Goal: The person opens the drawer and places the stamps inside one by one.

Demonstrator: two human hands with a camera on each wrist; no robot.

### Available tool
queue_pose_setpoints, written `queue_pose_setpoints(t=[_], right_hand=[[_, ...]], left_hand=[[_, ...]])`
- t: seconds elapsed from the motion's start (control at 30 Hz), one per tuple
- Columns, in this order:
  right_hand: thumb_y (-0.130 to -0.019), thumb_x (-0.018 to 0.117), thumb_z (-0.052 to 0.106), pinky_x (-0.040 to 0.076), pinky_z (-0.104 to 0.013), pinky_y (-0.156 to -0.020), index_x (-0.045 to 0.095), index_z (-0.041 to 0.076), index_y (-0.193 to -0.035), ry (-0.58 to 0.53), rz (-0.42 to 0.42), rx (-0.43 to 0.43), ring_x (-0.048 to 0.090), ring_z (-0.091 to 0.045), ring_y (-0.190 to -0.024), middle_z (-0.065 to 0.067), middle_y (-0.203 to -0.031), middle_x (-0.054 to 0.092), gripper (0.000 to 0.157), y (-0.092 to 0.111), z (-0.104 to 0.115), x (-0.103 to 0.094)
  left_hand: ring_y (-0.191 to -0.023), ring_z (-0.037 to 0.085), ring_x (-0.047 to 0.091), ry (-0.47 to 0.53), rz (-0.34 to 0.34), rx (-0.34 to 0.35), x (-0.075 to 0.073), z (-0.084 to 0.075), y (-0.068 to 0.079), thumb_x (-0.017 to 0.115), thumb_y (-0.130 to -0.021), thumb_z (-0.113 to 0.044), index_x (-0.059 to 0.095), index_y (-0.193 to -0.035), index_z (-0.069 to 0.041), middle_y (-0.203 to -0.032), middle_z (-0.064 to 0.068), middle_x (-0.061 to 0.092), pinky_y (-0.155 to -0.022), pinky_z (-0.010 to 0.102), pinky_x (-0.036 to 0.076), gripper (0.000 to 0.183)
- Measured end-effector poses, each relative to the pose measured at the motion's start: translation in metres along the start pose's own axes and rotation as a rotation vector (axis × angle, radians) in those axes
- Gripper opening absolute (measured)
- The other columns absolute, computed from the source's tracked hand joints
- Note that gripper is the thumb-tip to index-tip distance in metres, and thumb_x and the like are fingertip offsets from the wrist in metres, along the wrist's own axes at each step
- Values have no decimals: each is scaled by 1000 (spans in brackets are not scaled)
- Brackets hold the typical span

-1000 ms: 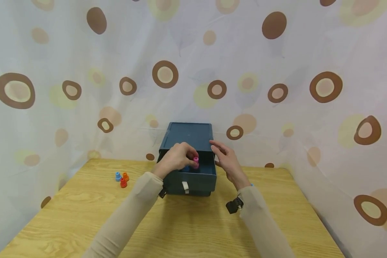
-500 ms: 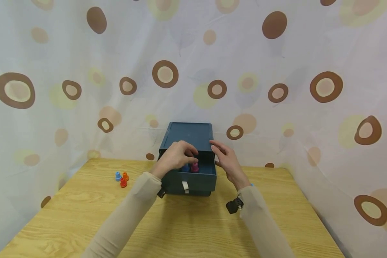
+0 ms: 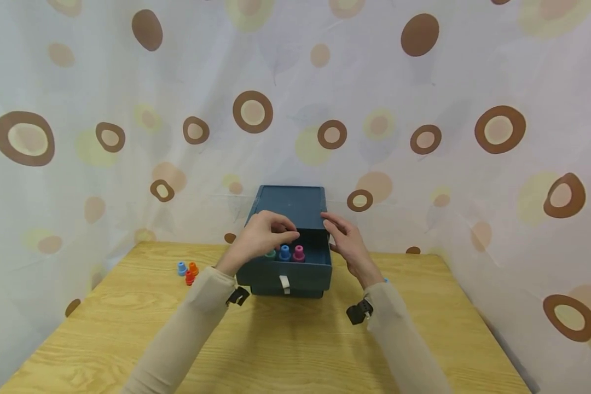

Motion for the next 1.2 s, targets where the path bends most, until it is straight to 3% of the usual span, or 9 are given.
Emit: queue_pose_setpoints(t=[0.17,0.4,0.57,0.7,0.8,1.0,1.2], right_hand=[[-103,47,41,26,-65,-113,40,17,-151,8,-4,6,19,-35,-150,-11,-162,24,54,-1,0,-1],[-103,48,42,26,-65,-112,40,17,-151,25,9,13,17,-36,-150,-11,-162,24,55,-3,-3,-4],[-103,47,42,26,-65,-113,39,17,-151,25,19,13,17,-36,-150,-11,-162,24,55,-2,-2,-3],[-103,47,41,26,-65,-113,40,17,-151,26,19,8,17,-35,-150,-11,-162,24,54,-2,-2,-2],[-103,47,41,26,-64,-113,40,17,-151,29,14,12,18,-36,-150,-11,-162,24,54,-1,-3,-4],[-103,47,41,26,-64,-113,39,17,-151,26,4,17,19,-36,-150,-11,-162,24,54,-1,-4,-7],[-103,47,41,27,-64,-112,41,18,-151,18,5,14,20,-35,-150,-11,-161,25,53,-3,-4,-3]], left_hand=[[-72,31,69,36,-20,18,-4,0,6,66,-95,-30,76,-106,-14,-88,8,74,-58,28,53,22],[-71,35,67,162,-88,58,-9,0,20,65,-95,-29,75,-103,-11,-91,13,74,-59,31,54,22],[-62,29,63,248,-143,91,-14,0,33,65,-96,-26,75,-100,-5,-87,18,71,-58,31,55,24],[-56,23,60,290,-184,96,-16,3,40,66,-95,-25,76,-96,-9,-82,20,71,-54,31,53,19],[-56,25,61,320,-213,114,-17,3,44,67,-95,-25,76,-94,-12,-81,19,71,-53,32,54,16],[-47,29,57,323,-238,159,-18,2,53,67,-94,-22,76,-92,-12,-72,13,69,-48,34,53,13],[-42,29,55,273,-242,147,-17,4,66,69,-94,-25,75,-90,-14,-68,8,67,-44,32,49,13]])
Point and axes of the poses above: each hand's wrist, its own y-axis away from the middle knuckle, its own x-axis out of the palm, z = x × y, the point moved 8 cm from there along -y, towards the middle knuckle
